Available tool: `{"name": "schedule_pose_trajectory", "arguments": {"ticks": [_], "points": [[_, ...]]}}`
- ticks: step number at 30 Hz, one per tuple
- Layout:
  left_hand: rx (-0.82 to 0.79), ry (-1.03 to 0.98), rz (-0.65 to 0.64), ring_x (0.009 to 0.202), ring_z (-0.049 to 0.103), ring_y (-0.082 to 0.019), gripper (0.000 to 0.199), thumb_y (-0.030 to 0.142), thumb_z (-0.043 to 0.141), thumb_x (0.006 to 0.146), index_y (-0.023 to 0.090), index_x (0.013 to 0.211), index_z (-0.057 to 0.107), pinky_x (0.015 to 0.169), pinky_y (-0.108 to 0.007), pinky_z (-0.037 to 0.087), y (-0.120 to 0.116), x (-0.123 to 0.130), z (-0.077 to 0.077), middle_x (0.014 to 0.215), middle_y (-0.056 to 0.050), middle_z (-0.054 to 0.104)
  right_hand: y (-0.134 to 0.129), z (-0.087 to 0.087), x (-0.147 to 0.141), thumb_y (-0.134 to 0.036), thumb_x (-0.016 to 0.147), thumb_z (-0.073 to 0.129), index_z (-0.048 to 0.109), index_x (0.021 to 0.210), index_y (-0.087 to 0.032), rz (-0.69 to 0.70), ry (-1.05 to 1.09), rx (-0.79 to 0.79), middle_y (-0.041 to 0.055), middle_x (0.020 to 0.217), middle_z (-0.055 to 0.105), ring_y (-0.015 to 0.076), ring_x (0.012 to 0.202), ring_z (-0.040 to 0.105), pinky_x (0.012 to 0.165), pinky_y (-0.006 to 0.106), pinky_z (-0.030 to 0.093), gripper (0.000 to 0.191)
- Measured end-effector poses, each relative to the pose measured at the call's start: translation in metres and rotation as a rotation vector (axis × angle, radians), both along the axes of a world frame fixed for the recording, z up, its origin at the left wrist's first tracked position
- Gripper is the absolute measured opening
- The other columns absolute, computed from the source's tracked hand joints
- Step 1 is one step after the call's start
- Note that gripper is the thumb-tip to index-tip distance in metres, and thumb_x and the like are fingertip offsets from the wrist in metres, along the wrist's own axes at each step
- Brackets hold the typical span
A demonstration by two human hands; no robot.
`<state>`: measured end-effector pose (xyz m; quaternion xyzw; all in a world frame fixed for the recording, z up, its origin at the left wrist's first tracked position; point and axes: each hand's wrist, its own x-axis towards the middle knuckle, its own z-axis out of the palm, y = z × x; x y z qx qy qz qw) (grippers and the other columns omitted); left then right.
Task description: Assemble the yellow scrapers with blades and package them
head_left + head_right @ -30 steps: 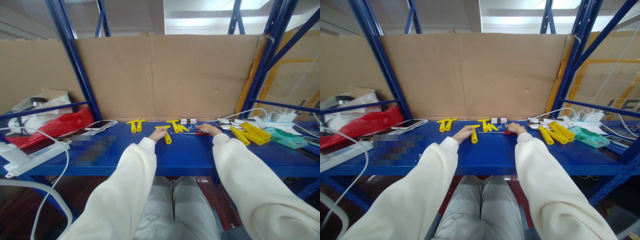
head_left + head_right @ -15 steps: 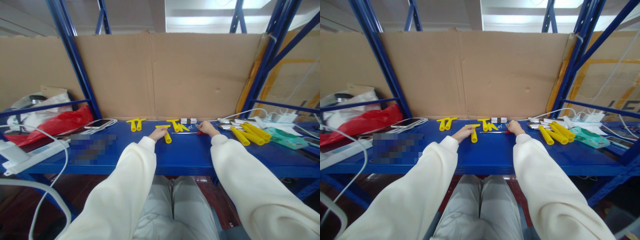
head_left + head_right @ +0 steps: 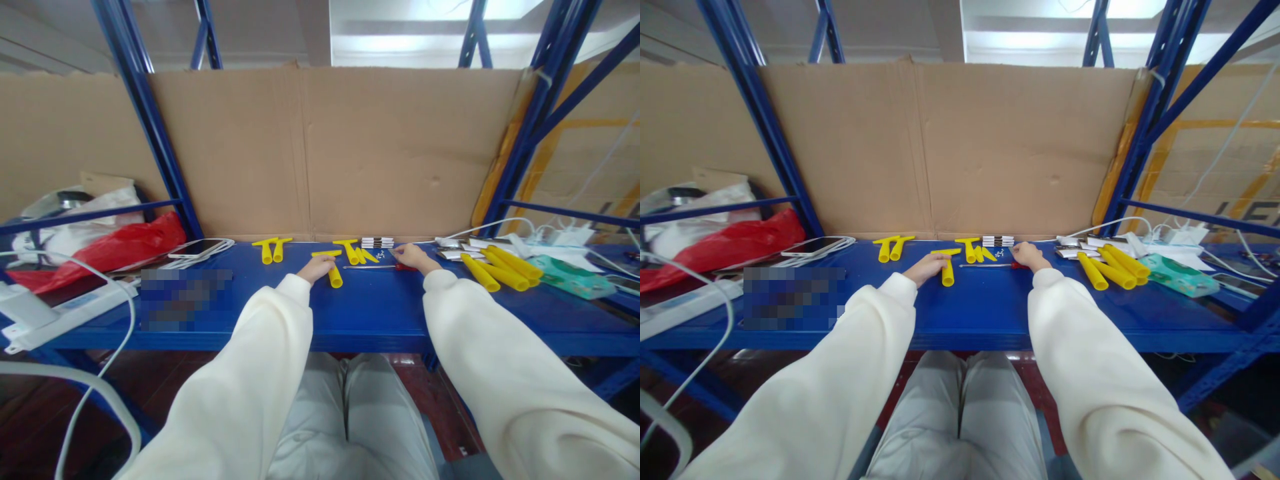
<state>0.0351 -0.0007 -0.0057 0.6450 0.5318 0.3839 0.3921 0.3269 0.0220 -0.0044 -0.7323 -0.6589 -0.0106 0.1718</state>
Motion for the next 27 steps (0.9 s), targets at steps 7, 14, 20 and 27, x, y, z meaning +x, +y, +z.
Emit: {"name": "schedule_pose_trajectory", "arguments": {"ticks": [7,14,20,27], "points": [[-0.046,-0.049,0.016,0.122,0.059,-0.025,0.043,0.007,0.051,0.067,0.018,0.1,0.077,0.104,-0.034,0.046,0.001,0.001,-0.001,0.118,-0.006,0.073,0.005,0.009,-0.015,-0.031,0.09,0.048,0.057,0.138,-0.025,-0.034,-0.028,0.013,0.0114,0.142,0.057,0.0319,0.129,0.052,0.103,0.048,0.043,0.049],[0.014,0.003,0.013,0.119,0.061,-0.025,0.027,0.017,0.06,0.073,0.017,0.094,0.077,0.104,-0.032,0.044,0.003,0.002,-0.002,0.112,-0.007,0.074,0.013,0.014,-0.038,-0.023,0.087,0.05,0.055,0.138,-0.027,0.045,-0.125,0.032,0.0126,0.143,0.053,0.0339,0.131,0.045,0.105,0.053,0.039,0.051],[0.054,0.052,0.005,0.116,0.063,-0.026,0.026,0.014,0.063,0.074,0.015,0.096,0.076,0.104,-0.033,0.045,0.003,0.001,-0.003,0.116,-0.01,0.073,0.027,0.018,-0.051,-0.019,0.086,0.051,0.053,0.138,-0.025,0.048,-0.215,-0.073,0.0132,0.144,0.049,0.033,0.133,0.04,0.106,0.054,0.035,0.052],[0.07,0.08,0.0,0.113,0.065,-0.026,0.025,0.014,0.066,0.073,0.016,0.096,0.076,0.104,-0.034,0.046,0.005,0.002,-0.005,0.109,-0.008,0.075,0.051,0.019,-0.049,-0.022,0.084,0.056,0.057,0.137,-0.025,-0.016,-0.214,-0.18,0.0161,0.14,0.052,0.0361,0.132,0.041,0.104,0.056,0.035,0.053]]}}
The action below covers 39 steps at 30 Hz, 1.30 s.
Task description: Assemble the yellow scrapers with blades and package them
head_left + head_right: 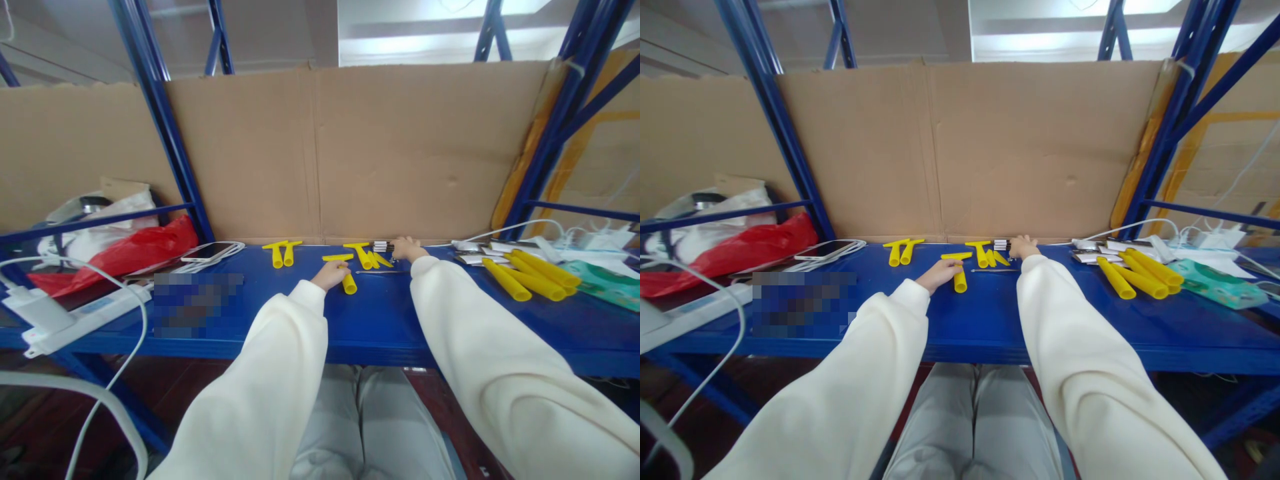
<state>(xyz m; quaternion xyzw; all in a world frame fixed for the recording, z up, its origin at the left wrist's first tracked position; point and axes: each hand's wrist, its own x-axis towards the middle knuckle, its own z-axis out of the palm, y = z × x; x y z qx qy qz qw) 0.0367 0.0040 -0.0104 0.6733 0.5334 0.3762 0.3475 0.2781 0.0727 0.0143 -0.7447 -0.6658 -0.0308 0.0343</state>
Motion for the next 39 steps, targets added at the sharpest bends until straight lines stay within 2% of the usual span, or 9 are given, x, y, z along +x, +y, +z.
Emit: {"name": "schedule_pose_trajectory", "arguments": {"ticks": [4,8,14,18,21,24,28,32,39], "points": [[0.009,0.017,0.015,0.114,0.064,-0.026,0.022,0.015,0.068,0.073,0.016,0.093,0.076,0.104,-0.034,0.045,-0.003,0.0,0.002,0.109,-0.008,0.075,0.006,-0.004,0.0,-0.026,0.087,0.051,0.059,0.134,-0.027,-0.016,0.026,-0.008,0.0148,0.136,0.055,0.0357,0.13,0.043,0.102,0.057,0.037,0.047],[0.012,0.012,0.015,0.116,0.063,-0.027,0.021,0.015,0.068,0.073,0.016,0.093,0.076,0.105,-0.034,0.044,-0.006,0.0,0.004,0.111,-0.009,0.075,0.001,-0.006,-0.003,-0.023,0.089,0.046,0.06,0.132,-0.021,-0.03,0.011,0.013,0.0171,0.136,0.054,0.0358,0.132,0.04,0.105,0.062,0.032,0.046],[-0.018,-0.014,0.009,0.113,0.065,-0.027,0.027,0.015,0.067,0.073,0.014,0.099,0.075,0.103,-0.033,0.046,-0.006,0.001,0.004,0.113,-0.01,0.074,-0.02,0.001,-0.007,-0.019,0.09,0.039,0.053,0.138,-0.019,0.022,0.083,0.239,0.0165,0.145,0.046,0.0358,0.132,0.038,0.109,0.065,0.025,0.05],[-0.018,0.006,-0.001,0.111,0.065,-0.027,0.033,0.015,0.065,0.073,0.012,0.105,0.074,0.102,-0.032,0.046,-0.007,0.002,0.004,0.114,-0.012,0.073,-0.041,0.011,-0.016,-0.03,0.098,0.027,0.049,0.139,-0.02,0.027,0.174,0.361,0.0157,0.146,0.044,0.0344,0.122,0.051,0.104,0.055,0.037,0.048],[-0.008,0.059,0.01,0.11,0.066,-0.027,0.035,0.018,0.065,0.075,0.011,0.108,0.073,0.1,-0.033,0.047,-0.009,0.001,0.004,0.116,-0.013,0.072,-0.057,0.018,-0.022,-0.033,0.1,0.02,0.056,0.13,-0.018,0.061,0.242,0.447,0.0163,0.137,0.052,0.0308,0.114,0.058,0.097,0.043,0.045,0.048],[0.068,0.111,0.049,0.114,0.064,-0.029,0.031,0.022,0.07,0.073,0.013,0.103,0.075,0.102,-0.033,0.045,-0.009,0.001,0.005,0.115,-0.012,0.073,-0.067,0.021,-0.023,-0.033,0.101,0.021,0.063,0.119,-0.014,0.069,0.308,0.581,0.0182,0.124,0.06,0.0311,0.11,0.059,0.095,0.041,0.046,0.05],[0.292,-0.037,0.178,0.113,0.063,-0.028,0.022,0.024,0.067,0.079,0.013,0.097,0.073,0.103,-0.038,0.045,-0.003,0.01,0.01,0.113,-0.014,0.072,-0.07,0.013,-0.024,-0.03,0.097,0.034,0.068,0.114,-0.014,0.235,0.379,0.763,0.0166,0.117,0.065,0.0293,0.105,0.062,0.091,0.041,0.049,0.041],[0.421,-0.388,0.241,0.097,0.067,-0.02,0.021,0.028,0.062,0.086,0.014,0.098,0.071,0.089,-0.031,0.051,0.002,0.024,0.018,0.108,-0.011,0.072,-0.071,0.003,-0.035,-0.023,0.095,0.037,0.07,0.113,-0.015,0.519,0.311,0.735,0.015,0.117,0.066,0.0257,0.106,0.062,0.095,0.038,0.049,0.038],[0.285,-0.473,0.1,0.056,0.061,-0.013,0.013,0.018,0.068,0.08,0.014,0.067,0.067,0.056,-0.023,0.046,-0.004,0.026,0.016,0.061,0.0,0.064,-0.079,-0.003,-0.044,-0.013,0.093,0.04,0.069,0.117,-0.014,0.665,0.146,0.615,0.0148,0.119,0.067,0.0253,0.109,0.061,0.097,0.038,0.047,0.038]]}}
